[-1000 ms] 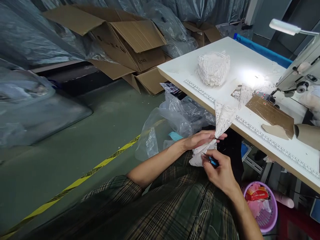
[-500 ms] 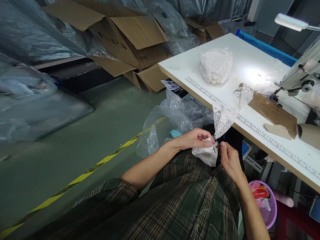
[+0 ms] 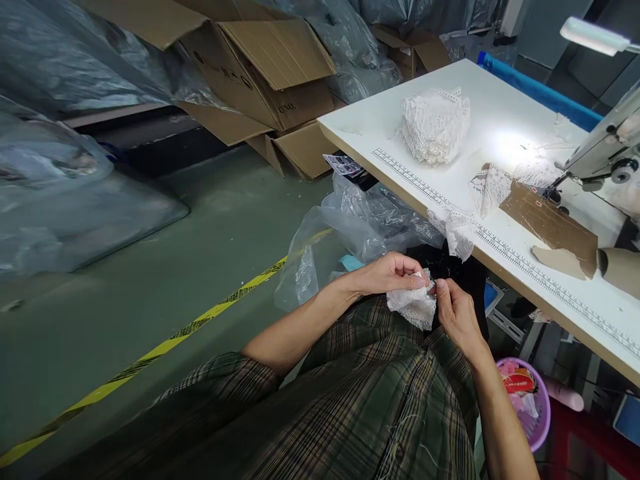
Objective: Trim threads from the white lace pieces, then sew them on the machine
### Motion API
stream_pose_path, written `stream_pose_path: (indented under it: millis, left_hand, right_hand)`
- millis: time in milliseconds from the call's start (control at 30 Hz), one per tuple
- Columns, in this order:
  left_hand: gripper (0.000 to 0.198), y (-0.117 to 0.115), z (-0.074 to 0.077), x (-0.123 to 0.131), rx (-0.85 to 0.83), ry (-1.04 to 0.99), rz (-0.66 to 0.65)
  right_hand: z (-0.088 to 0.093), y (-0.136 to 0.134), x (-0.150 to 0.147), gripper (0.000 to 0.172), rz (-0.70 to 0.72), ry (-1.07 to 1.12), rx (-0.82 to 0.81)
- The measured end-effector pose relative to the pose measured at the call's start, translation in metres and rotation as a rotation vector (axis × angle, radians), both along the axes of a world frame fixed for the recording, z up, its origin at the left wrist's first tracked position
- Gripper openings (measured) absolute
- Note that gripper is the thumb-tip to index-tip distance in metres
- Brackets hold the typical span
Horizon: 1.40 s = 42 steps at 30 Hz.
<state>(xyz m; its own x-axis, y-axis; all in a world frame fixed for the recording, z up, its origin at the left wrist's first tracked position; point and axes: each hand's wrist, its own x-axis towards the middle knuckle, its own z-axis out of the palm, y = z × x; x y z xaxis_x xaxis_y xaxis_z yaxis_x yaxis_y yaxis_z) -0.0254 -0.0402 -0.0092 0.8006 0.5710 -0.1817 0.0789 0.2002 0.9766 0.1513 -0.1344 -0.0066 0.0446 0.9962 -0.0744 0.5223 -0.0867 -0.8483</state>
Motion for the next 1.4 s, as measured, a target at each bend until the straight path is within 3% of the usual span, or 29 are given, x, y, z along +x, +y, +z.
stream_pose_path:
  millis: [133, 333, 500, 567, 700, 800, 900, 1033, 1167, 1267, 1333, 1400]
  left_hand:
    - [0.048, -0.001, 0.002, 0.001, -0.002, 0.007, -0.011]
    - [0.05, -0.003, 0.006, 0.0, 0.002, 0.02, -0.005]
    - [0.049, 0.0, -0.008, 0.003, 0.044, 0.02, -0.031]
    - [0.045, 0.003, -0.022, 0.006, 0.157, 0.081, -0.014]
    - [0.032, 0.008, -0.055, 0.008, 0.63, 0.305, 0.05]
    - [0.047, 0.009, -0.07, 0.006, 0.856, 0.426, 0.008]
    - [0.056, 0.008, -0.073, 0.004, 0.9, 0.458, 0.009]
    - [0.056, 0.009, -0.061, 0.007, 0.729, 0.269, 0.089]
    - [0.08, 0.013, -0.046, 0.016, 0.172, -0.105, 0.059]
    - [0.095, 0.018, -0.036, 0.021, -0.198, -0.302, -0.009]
    - [0.095, 0.021, -0.029, 0.024, -0.289, -0.402, -0.042]
    - [0.086, 0.023, -0.02, 0.025, -0.267, -0.422, -0.069]
  right_hand:
    - [-0.002, -0.002, -0.004, 0.057, 0.04, 0.004, 0.007]
    - [-0.012, 0.0, -0.01, 0.057, -0.044, 0.049, 0.017]
    - [-0.014, -0.007, -0.005, 0.057, -0.057, 0.19, 0.006]
    - [-0.011, -0.006, 0.0, 0.054, -0.164, 0.149, 0.04]
    - [-0.004, 0.008, 0.006, 0.056, -0.483, 0.085, 0.169]
    - [-0.003, 0.02, 0.008, 0.063, -0.513, 0.103, 0.167]
    - [-0.005, 0.029, 0.006, 0.051, -0.466, 0.124, 0.176]
    - [-0.008, 0.027, 0.001, 0.042, -0.437, 0.176, 0.258]
    - [-0.003, 0.006, -0.008, 0.037, -0.279, 0.183, 0.25]
    - [0.002, -0.015, -0.014, 0.037, -0.067, 0.157, 0.226]
    - [0.005, -0.028, -0.017, 0.034, 0.1, 0.129, 0.211]
    - [0.006, -0.036, -0.018, 0.028, 0.244, 0.093, 0.201]
